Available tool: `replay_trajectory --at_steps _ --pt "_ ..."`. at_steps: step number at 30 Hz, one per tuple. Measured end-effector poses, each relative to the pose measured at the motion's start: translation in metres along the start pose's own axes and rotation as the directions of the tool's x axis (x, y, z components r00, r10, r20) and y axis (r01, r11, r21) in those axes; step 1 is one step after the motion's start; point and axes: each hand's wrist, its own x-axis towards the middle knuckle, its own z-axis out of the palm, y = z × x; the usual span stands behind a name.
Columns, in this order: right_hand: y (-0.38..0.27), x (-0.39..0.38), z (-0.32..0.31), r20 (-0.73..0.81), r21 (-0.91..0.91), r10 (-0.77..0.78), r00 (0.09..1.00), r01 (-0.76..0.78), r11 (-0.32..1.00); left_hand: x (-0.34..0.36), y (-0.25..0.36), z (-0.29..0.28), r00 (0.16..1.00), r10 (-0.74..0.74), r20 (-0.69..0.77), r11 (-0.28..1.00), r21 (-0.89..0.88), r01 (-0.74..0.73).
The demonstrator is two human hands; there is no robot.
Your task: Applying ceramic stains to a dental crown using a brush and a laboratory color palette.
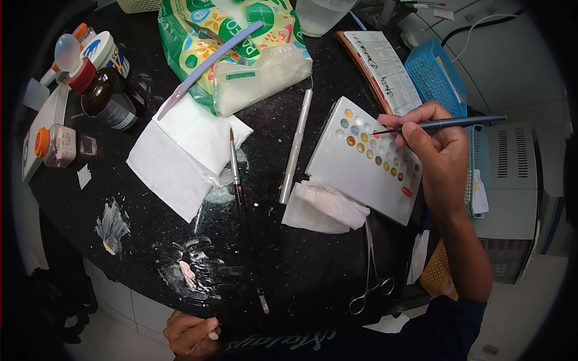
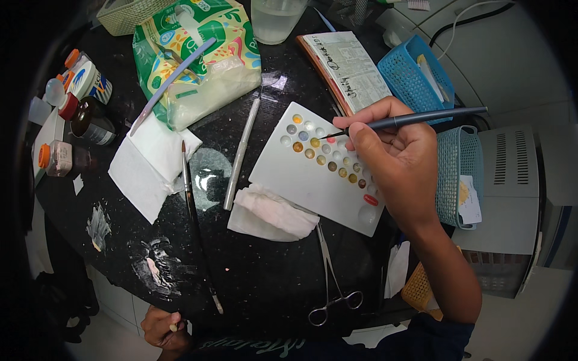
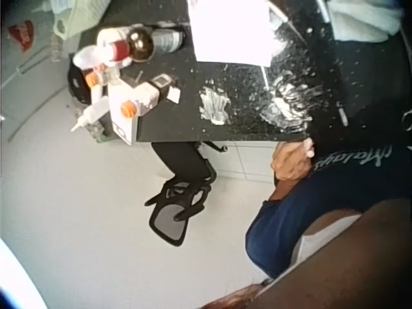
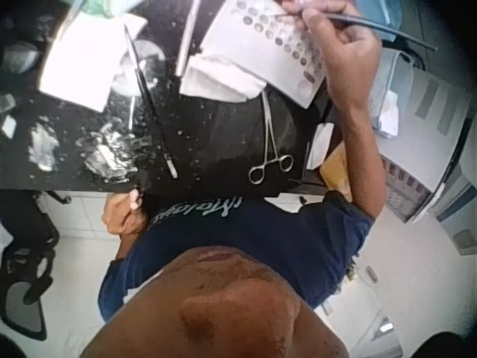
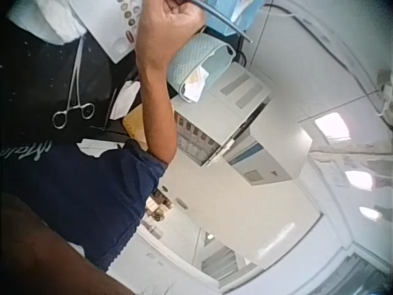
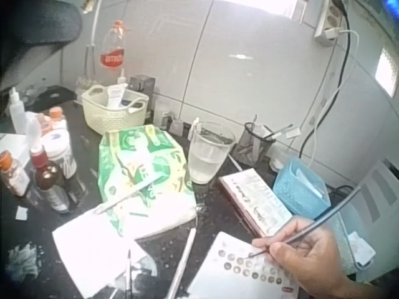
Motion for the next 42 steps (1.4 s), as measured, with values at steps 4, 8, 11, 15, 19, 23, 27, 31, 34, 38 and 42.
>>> replay_trajectory --at_steps 4,8,11,15,19,23,27,31,34,38,42 --pt "-0.001 0.000 -0.001 0.046 -0.048 0.005 0.999 -0.003 0.999 -0.006 -0.002 0.002 0.999 -0.037 -0.019 0.999 -0.038 0.036" --pt "0.001 -0.001 0.000 0.070 -0.089 -0.022 0.997 0.028 0.996 -0.007 0.000 0.000 0.999 -0.045 -0.006 0.999 0.001 0.045" --pt "0.002 -0.001 0.001 0.069 -0.083 -0.040 0.997 0.046 0.995 -0.008 -0.001 0.001 0.999 -0.036 -0.018 0.999 0.006 0.036" --pt "0.004 0.000 0.000 0.069 -0.093 -0.041 0.997 0.047 0.995 -0.007 -0.001 0.001 0.999 -0.043 -0.018 0.999 0.001 0.043" --pt "0.005 0.003 0.000 0.073 -0.079 -0.042 0.996 0.048 0.996 -0.004 -0.002 0.003 0.998 -0.052 -0.023 0.999 0.007 0.052" --pt "0.001 0.005 0.000 0.071 -0.074 -0.043 0.997 0.048 0.996 0.000 0.001 0.003 0.998 -0.049 -0.029 0.999 0.011 0.049" --pt "-0.006 -0.001 -0.002 0.079 -0.077 -0.014 0.997 0.020 0.997 -0.002 0.002 -0.003 1.000 -0.030 0.002 0.999 0.019 0.030" --pt "-0.006 -0.011 -0.003 0.011 -0.065 0.018 1.000 -0.017 0.998 -0.002 -0.001 0.001 1.000 -0.011 -0.011 1.000 0.006 0.011" --pt "-0.008 -0.017 0.004 0.008 -0.065 -0.051 0.999 0.051 0.997 -0.003 0.005 -0.007 0.998 -0.035 0.050 0.999 0.040 0.033" --pt "-0.059 -0.082 -0.039 -0.086 -0.155 -0.091 0.992 0.076 0.985 0.025 0.004 -0.007 0.982 0.067 0.176 0.996 -0.066 -0.056" --pt "-0.076 -0.139 -0.004 0.059 -0.065 -0.236 0.970 0.240 0.969 0.032 0.007 0.000 0.983 0.086 0.160 0.995 -0.067 -0.077"
